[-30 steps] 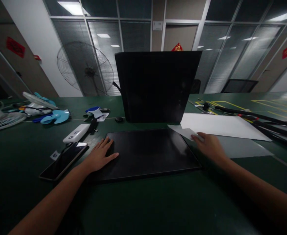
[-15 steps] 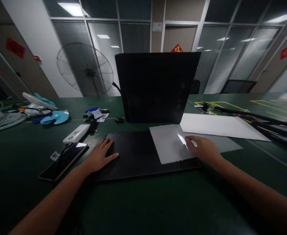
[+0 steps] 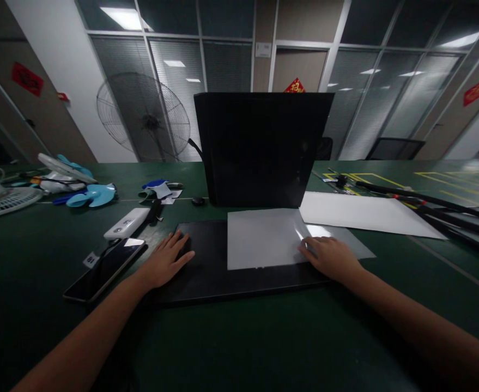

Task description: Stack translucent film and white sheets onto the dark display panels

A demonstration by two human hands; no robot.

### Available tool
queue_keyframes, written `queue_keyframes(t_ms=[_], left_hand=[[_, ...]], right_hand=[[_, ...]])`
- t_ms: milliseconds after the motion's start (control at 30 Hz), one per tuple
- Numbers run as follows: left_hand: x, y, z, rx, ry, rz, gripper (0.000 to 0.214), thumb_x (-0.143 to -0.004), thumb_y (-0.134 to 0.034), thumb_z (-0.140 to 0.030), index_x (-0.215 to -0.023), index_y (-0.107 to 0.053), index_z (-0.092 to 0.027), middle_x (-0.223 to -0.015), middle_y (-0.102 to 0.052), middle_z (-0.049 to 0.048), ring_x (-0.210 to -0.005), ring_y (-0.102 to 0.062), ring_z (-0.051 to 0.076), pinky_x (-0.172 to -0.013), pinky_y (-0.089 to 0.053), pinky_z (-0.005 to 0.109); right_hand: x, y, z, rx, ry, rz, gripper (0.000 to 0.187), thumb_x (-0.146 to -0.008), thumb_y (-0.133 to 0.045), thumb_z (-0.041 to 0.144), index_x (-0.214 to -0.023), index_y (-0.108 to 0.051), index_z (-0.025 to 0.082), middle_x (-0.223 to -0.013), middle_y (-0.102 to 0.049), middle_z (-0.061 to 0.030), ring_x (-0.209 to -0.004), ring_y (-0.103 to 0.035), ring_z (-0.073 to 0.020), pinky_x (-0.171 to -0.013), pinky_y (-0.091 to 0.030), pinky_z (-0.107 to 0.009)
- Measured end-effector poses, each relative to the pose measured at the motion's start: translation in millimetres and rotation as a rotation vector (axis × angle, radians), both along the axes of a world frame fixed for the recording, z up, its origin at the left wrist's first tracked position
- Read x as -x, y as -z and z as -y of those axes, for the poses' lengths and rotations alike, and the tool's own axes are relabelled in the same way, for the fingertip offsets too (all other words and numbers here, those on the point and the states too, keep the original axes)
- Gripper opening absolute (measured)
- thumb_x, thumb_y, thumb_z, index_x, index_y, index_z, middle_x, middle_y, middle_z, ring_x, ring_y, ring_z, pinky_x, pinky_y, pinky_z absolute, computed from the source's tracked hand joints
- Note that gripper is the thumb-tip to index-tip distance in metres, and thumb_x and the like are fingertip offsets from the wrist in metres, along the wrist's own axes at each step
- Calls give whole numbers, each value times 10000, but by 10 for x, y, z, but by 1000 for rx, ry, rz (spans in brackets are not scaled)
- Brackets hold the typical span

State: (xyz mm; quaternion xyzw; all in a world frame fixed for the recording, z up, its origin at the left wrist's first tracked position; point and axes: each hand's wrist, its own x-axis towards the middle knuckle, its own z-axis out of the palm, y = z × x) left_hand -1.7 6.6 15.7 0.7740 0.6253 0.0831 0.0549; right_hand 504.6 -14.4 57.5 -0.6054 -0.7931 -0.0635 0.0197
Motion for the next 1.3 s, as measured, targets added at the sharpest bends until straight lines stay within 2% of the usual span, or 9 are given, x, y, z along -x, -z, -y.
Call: queue_keyframes(t_ms=[233,467,600,700,800,900,967,1133,1300], left_hand=[[31,58,-22,-28,19,8,866,-1015,-309,-738,-1655,-369,-157,-1746,-233,167,-1616,-206,380,-1284,-241,595],[4,23,-11,11,-2,-16,964,-963,-367,-801,-1671,-325,-149,-1760,-188,174,-1621,-174,394,-1293,-220,586],[34,25,-22,2,11,-27,821,-1004,-394,-685,-1678,-322,-222,-1762,-209,129,-1612,-211,399,-1274,-259,608],[50,21,-26,-6,38,-38,684,-1034,-394,-529,-1669,-345,-280,-1763,-218,90,-1616,-202,386,-1272,-259,615],[25,-15,-11,11,57,-38,624,-1042,-363,-460,-1642,-410,-296,-1767,-220,84,-1621,-183,383,-1280,-236,613],[-43,-86,22,13,34,0,643,-1055,-310,-545,-1613,-470,-268,-1756,-273,104,-1618,-199,390,-1281,-232,617],[-91,-136,43,20,16,21,710,-1044,-290,-635,-1586,-513,-233,-1743,-309,123,-1616,-215,388,-1282,-239,609],[-123,-167,40,19,-72,14,807,-966,-431,-693,-1494,-559,-96,-1711,-338,222,-1576,-341,380,-1272,-308,522],[-41,-118,1,-22,-88,46,721,-952,-440,-416,-1588,-436,-75,-1743,-260,199,-1579,-340,348,-1279,-311,483]], right_hand=[[88,26,85,111,-354,-182,523,-1065,-453,509,-1412,-678,189,-1474,-636,-117,-1345,-574,-321,-1137,-482,-547],[106,-30,161,315,-528,-387,545,-1066,-500,540,-1569,-518,331,-1624,-493,-30,-1502,-420,-298,-1240,-350,-591],[101,-21,198,405,-618,-461,576,-1057,-538,517,-1606,-449,370,-1660,-441,-19,-1534,-386,-294,-1270,-306,-584],[90,12,180,362,-596,-444,565,-1072,-500,505,-1611,-448,344,-1663,-434,-32,-1524,-410,-281,-1267,-329,-566],[36,74,97,155,-434,-389,572,-1066,-482,518,-1589,-492,286,-1644,-458,-72,-1509,-434,-297,-1266,-330,-578],[-53,134,-7,-24,-211,-276,583,-1055,-466,552,-1512,-589,212,-1587,-522,-134,-1475,-475,-341,-1246,-342,-617],[-99,152,-50,-32,-146,-232,578,-1060,-439,559,-1446,-646,182,-1532,-578,-151,-1432,-524,-343,-1228,-373,-610],[-71,115,-29,82,-245,-236,588,-1059,-430,581,-1451,-645,199,-1557,-561,-117,-1450,-502,-334,-1230,-361,-616],[11,54,43,99,-346,-288,532,-1056,-465,545,-1426,-665,219,-1504,-614,-101,-1400,-547,-316,-1208,-390,-599]])
